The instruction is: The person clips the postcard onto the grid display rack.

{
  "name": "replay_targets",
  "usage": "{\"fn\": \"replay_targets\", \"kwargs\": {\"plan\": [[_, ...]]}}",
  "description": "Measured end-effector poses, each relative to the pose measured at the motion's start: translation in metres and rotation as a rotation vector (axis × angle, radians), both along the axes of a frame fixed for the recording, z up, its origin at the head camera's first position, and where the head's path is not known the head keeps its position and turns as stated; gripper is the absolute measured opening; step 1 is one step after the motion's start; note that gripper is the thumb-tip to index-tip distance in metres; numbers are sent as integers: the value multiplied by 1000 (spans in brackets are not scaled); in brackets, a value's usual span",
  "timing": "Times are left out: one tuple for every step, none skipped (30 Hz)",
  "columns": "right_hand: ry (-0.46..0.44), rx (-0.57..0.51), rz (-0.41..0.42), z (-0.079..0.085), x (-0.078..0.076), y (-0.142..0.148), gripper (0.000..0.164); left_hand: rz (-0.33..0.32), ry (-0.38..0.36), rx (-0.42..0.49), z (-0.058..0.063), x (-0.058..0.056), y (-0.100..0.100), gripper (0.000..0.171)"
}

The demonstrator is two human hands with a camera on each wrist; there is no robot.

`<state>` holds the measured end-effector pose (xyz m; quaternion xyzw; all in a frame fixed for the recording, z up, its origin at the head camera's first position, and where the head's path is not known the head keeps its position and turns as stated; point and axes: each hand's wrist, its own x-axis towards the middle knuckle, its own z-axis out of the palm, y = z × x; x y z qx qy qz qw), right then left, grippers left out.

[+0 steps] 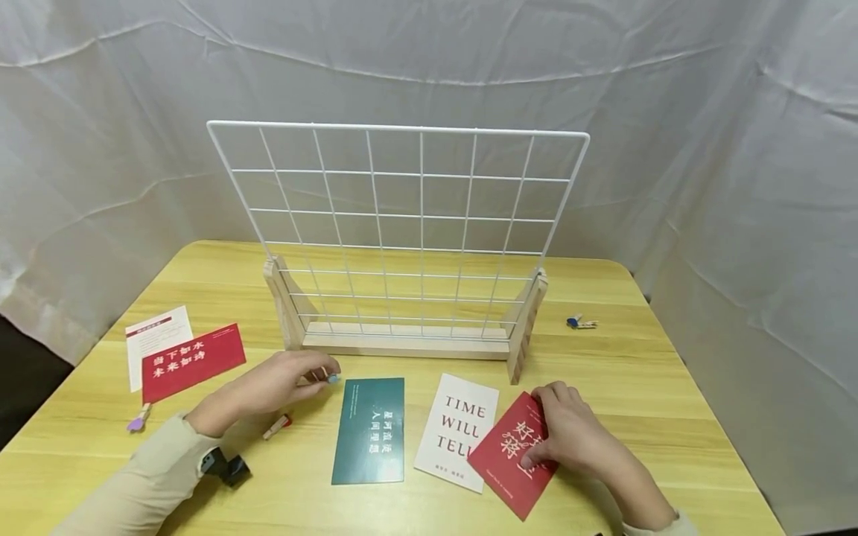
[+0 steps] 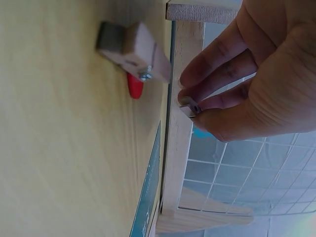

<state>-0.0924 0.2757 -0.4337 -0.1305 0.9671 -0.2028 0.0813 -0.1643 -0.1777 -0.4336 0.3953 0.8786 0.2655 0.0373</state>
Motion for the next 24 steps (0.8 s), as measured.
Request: {"fn": "replay_targets", "kwargs": {"plan": [[-5, 10, -4, 1, 0, 0, 97, 2, -1, 7, 1, 0, 0, 19], [-10, 18, -9, 2, -1, -1, 97, 4, 0, 16, 1, 0, 0, 19], [-16, 30, -17, 3, -1, -1, 97, 6, 0, 23, 1, 0, -1, 20], [-22, 42, -22, 4, -2, -2, 97, 7, 2, 29, 2, 0, -1, 20], [-31, 53, -33, 5, -2, -2, 96, 8, 3, 34, 2, 0, -1, 20], [-41, 62, -42, 5, -2, -3, 94, 11, 5, 36, 2, 0, -1, 21], [-52, 67, -53, 6, -2, -3, 92, 13, 9, 40, 3, 0, -1, 22], [-66, 66, -63, 7, -2, -3, 91, 16, 12, 44, 4, 1, -1, 24], [-77, 68, -75, 7, -2, -4, 90, 20, 14, 45, 4, 1, -1, 25], [-87, 67, -82, 8, -2, -4, 92, 24, 18, 47, 5, 1, -1, 27], [-96, 65, -90, 9, -2, -4, 95, 27, 21, 50, 5, 2, -1, 28], [-102, 62, -97, 9, -2, -5, 99, 30, 22, 52, 6, 2, -1, 29], [-107, 59, -104, 9, -2, -5, 102, 32, 23, 56, 7, 2, -1, 29], [-112, 54, -108, 9, -2, -4, 107, 33, 21, 58, 7, 2, -1, 29], [-115, 51, -112, 9, -2, -4, 111, 34, 20, 57, 8, 2, -1, 29], [-119, 44, -113, 9, -2, -3, 113, 33, 18, 58, 8, 2, -1, 28], [-124, 33, -117, 9, -3, -2, 114, 34, 16, 59, 8, 1, -1, 28], [-129, 21, -121, 9, -3, -1, 114, 33, 14, 61, 8, 1, 0, 27], [-133, 13, -123, 9, -3, -1, 114, 33, 12, 65, 9, 1, 0, 27], [-132, 11, -124, 8, -4, 1, 114, 34, 13, 68, 10, 1, 0, 27], [-125, 16, -124, 8, -4, 2, 113, 36, 15, 72, 10, 1, 0, 27], [-115, 22, -122, 8, -5, 3, 114, 39, 18, 78, 11, 1, 1, 27], [-102, 34, -121, 8, -6, 4, 114, 42, 22, 85, 12, 1, 1, 27], [-83, 51, -118, 8, -7, 5, 114, 43, 26, 91, 13, 0, 1, 28]]}}
